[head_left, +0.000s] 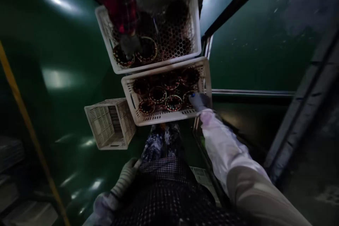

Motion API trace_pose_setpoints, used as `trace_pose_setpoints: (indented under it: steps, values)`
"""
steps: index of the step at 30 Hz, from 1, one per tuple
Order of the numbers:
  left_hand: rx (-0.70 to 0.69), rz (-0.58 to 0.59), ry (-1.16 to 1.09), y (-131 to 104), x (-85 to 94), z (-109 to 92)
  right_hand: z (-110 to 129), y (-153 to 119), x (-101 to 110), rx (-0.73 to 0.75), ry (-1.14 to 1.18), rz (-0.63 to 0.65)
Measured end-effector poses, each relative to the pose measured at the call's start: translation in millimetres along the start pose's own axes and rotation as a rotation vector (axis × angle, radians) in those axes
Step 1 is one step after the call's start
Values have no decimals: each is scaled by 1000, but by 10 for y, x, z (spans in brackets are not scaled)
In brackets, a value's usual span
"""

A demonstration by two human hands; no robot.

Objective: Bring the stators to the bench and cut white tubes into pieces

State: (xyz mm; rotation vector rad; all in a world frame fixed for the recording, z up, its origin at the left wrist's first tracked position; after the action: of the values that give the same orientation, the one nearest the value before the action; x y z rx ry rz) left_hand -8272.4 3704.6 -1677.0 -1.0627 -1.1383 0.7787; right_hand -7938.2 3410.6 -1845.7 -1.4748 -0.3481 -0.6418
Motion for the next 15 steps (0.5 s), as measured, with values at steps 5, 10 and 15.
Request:
trace_pose_setpoints:
  steps: [5, 10, 15]
  values:
    - [18, 55, -171, -14, -182, 32, 254, 313, 580, 70, 12, -190]
    - [-36, 46, -315, -112, -301, -214, 639, 272, 708, 197, -60, -181]
    - [9, 42, -455, -36, -391, -191, 1187, 192, 539, 391, -248, -53]
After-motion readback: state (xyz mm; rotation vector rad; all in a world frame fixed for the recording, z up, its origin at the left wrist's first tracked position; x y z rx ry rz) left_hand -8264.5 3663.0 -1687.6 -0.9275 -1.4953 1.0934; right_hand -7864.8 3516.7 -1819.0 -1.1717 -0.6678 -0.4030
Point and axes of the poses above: each hand's wrist, its own y-axis towards the middle knuckle, its own x-axis out of the back of the hand, z = x × y, the point moved 1 cm from there along y, towards the middle knuckle, and after that the axes turned 7 degrees about z, right-handed, at the moved point
